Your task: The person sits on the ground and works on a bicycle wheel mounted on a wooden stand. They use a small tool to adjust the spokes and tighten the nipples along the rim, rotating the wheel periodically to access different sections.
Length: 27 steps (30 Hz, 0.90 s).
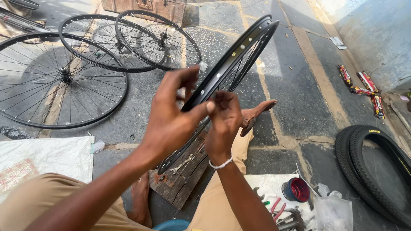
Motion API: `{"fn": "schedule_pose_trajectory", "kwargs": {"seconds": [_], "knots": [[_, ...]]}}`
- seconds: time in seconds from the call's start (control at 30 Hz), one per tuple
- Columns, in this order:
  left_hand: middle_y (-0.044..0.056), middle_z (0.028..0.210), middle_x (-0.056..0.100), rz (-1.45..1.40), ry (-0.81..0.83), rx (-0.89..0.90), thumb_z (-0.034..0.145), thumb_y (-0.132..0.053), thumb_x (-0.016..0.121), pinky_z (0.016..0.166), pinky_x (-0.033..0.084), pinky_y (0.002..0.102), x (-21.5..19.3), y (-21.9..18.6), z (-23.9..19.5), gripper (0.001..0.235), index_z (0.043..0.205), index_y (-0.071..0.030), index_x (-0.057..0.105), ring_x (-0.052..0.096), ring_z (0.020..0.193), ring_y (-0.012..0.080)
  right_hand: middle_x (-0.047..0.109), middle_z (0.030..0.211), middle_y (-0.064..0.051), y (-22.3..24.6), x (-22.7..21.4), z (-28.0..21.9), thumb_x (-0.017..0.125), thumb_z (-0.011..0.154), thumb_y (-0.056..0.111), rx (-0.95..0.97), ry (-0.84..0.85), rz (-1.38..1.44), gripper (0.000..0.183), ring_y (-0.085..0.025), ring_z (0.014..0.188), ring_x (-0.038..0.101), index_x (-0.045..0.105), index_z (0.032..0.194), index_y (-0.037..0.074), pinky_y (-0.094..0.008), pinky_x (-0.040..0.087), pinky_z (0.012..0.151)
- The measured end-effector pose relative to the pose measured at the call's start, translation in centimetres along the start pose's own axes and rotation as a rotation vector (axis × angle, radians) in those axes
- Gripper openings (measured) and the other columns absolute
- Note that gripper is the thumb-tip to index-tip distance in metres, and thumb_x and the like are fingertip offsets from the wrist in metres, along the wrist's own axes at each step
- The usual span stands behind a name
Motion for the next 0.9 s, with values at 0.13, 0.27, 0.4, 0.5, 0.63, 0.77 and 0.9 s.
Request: {"fn": "schedule_pose_trajectory", "kwargs": {"seconds": [0.13, 0.27, 0.4, 0.5, 0.63, 0.77, 0.9], "knots": [[0.014, 0.117, 0.063, -0.185, 0.149, -0.223, 0.089, -0.018, 0.072, 0.085, 0.055, 0.035, 2.0, 0.7, 3.4, 0.068, 0.148, -0.006, 0.039, 0.067, 0.104, 0.0207, 0.067, 0.103, -0.008, -0.2, -2.8, -0.1, 0.074, 0.099, 0.010, -0.008, -0.175, -0.033, 0.021, -0.015, 0.096, 0.064, 0.062, 0.112, -0.002, -0.027, 0.052, 0.090], [0.011, 0.107, 0.060, -0.386, 0.054, -0.197, 0.103, -0.014, 0.066, 0.081, 0.052, 0.028, 1.9, 4.8, -2.6, 0.044, 0.141, 0.000, 0.047, 0.060, 0.094, 0.0161, 0.069, 0.104, -0.004, -4.4, -7.9, -6.3, 0.074, 0.094, 0.010, 0.100, -0.215, -0.145, 0.021, -0.011, 0.098, 0.065, 0.062, 0.109, 0.002, -0.024, 0.052, 0.090], [0.008, 0.082, 0.063, -0.554, -0.379, -0.752, 0.110, -0.036, 0.047, 0.068, 0.046, 0.029, -1.4, 14.1, -16.1, 0.042, 0.109, 0.001, 0.067, 0.056, 0.073, 0.0135, 0.067, 0.100, -0.005, -10.7, -13.8, -14.0, 0.078, 0.095, 0.011, 0.306, -0.282, -0.347, 0.022, -0.011, 0.090, 0.062, 0.065, 0.107, -0.001, -0.025, 0.053, 0.081], [0.003, 0.080, 0.059, -0.556, -0.717, -1.286, 0.105, -0.033, 0.052, 0.069, 0.047, 0.031, -3.3, 20.7, -23.0, 0.030, 0.104, -0.005, 0.064, 0.057, 0.075, 0.0134, 0.066, 0.100, -0.006, -16.6, -15.9, -17.9, 0.078, 0.100, 0.014, 0.506, -0.134, -0.439, 0.021, -0.013, 0.089, 0.058, 0.069, 0.110, -0.002, -0.025, 0.048, 0.078], [0.004, 0.088, 0.063, -0.431, -0.564, -0.653, 0.114, -0.032, 0.057, 0.084, 0.049, 0.027, -7.6, 17.7, -19.6, 0.030, 0.113, -0.003, 0.066, 0.060, 0.085, 0.0129, 0.071, 0.108, -0.011, -18.4, -16.0, -18.9, 0.078, 0.090, 0.017, 0.232, 0.305, -1.039, 0.025, -0.028, 0.102, 0.066, 0.071, 0.109, 0.004, -0.038, 0.051, 0.089], [0.004, 0.096, 0.065, -0.356, -0.368, -0.593, 0.112, -0.025, 0.063, 0.087, 0.051, 0.028, -5.9, 14.5, -19.7, 0.023, 0.115, -0.002, 0.064, 0.061, 0.090, 0.0116, 0.069, 0.118, -0.015, -20.1, -14.1, -19.0, 0.074, 0.092, 0.020, -0.016, 0.534, -1.172, 0.021, -0.037, 0.131, 0.056, 0.071, 0.108, 0.007, -0.049, 0.039, 0.110], [0.002, 0.086, 0.067, -0.489, -0.412, -1.103, 0.099, -0.022, 0.066, 0.073, 0.050, 0.027, -4.0, 19.0, -22.7, 0.019, 0.105, -0.004, 0.067, 0.062, 0.079, 0.0099, 0.070, 0.120, -0.013, -22.1, -13.8, -19.3, 0.073, 0.095, 0.023, -0.021, 0.555, -1.151, 0.023, -0.035, 0.136, 0.053, 0.072, 0.113, 0.008, -0.051, 0.035, 0.114]]}}
Point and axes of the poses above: each hand's wrist, its own z-axis towards the middle knuckle, its own x-axis out of the palm, y = z × x, the point moved 9 cm from there along z, towards the middle knuckle
